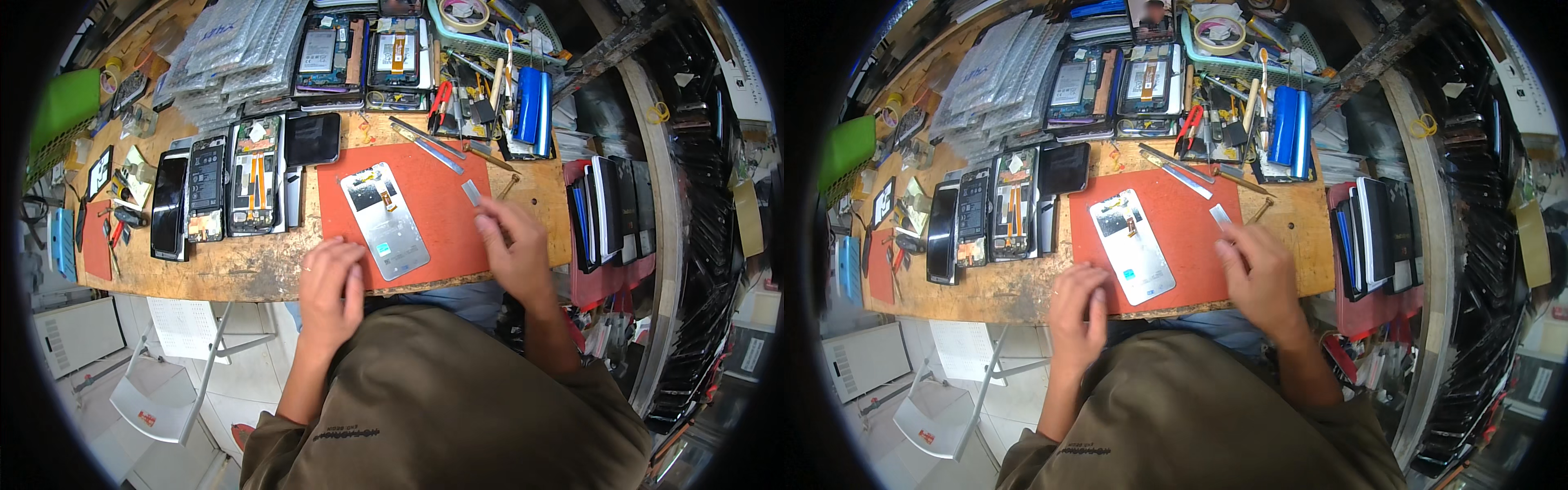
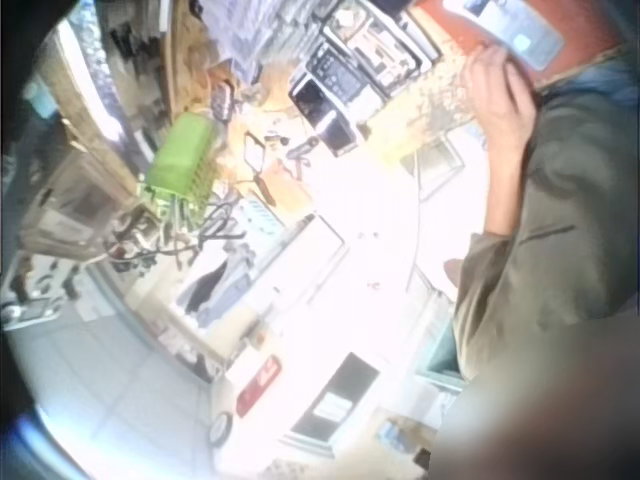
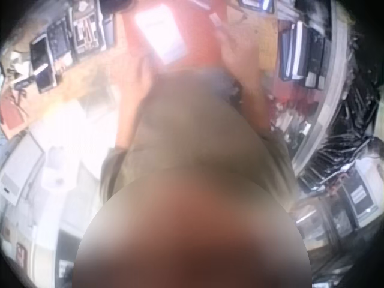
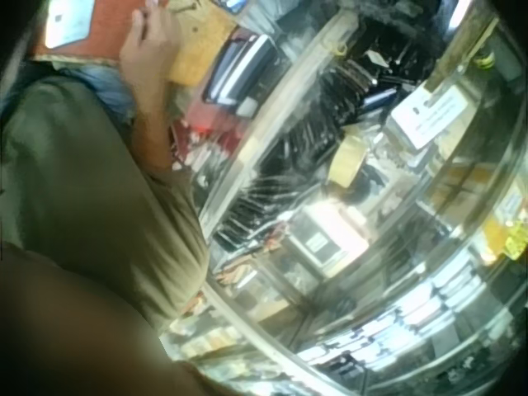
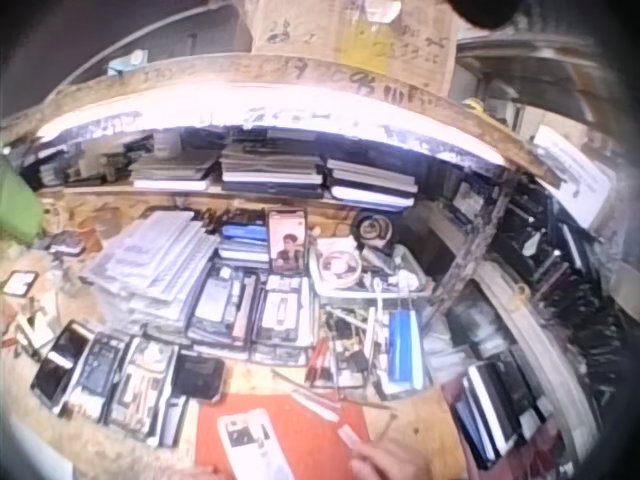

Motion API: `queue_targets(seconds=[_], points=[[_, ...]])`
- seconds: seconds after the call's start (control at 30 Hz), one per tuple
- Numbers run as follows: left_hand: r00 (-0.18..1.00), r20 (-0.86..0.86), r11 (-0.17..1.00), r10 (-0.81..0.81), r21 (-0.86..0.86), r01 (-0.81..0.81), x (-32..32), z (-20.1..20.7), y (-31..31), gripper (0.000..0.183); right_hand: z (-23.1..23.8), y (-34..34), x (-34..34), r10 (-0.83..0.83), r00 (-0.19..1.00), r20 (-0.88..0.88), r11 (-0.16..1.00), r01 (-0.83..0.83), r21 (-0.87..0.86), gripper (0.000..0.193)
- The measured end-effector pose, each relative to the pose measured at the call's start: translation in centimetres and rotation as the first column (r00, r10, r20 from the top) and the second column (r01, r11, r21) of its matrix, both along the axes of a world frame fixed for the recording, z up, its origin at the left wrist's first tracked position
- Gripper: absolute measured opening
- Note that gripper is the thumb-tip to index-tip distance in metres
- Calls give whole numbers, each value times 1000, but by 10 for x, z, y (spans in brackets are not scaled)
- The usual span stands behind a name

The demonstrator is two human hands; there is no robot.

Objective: The person disassembles a smartphone, removes the back cover, and handles internal components. They apply adhesive tape to the back cover and place it on a heating plate, then wipe the surface with a cloth. The person continues to handle the back cover and other phone parts on the workbench.

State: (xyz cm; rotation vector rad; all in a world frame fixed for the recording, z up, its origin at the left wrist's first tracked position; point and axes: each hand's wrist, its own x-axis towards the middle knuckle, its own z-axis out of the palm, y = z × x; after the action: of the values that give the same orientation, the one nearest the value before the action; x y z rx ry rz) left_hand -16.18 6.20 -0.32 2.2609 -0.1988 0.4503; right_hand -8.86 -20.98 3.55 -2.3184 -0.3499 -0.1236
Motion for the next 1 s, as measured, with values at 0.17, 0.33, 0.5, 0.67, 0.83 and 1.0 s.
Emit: queue_targets(seconds=[0.17,0.33,0.5,0.67,0.83,1.0], points=[[981,-139,953,-133,253,165,-31,4,-14,34,-13,43,-27,125,985,-123,990,-114,87,47],[969,-70,960,-237,136,244,-37,4,-1,33,-17,65,-46,153,961,-229,980,-118,159,71],[990,-73,969,-117,210,130,-24,-2,-4,36,-19,67,-44,121,931,-343,938,5,345,65],[987,-42,971,-154,179,159,-15,-7,-4,34,-25,66,-17,184,789,-586,819,207,536,44],[997,63,998,-34,64,30,-8,-2,10,38,-6,56,-13,351,858,-375,933,-289,213,14],[983,62,981,175,-99,-168,6,22,31,51,22,39,5,487,856,-174,873,-470,130,13]])
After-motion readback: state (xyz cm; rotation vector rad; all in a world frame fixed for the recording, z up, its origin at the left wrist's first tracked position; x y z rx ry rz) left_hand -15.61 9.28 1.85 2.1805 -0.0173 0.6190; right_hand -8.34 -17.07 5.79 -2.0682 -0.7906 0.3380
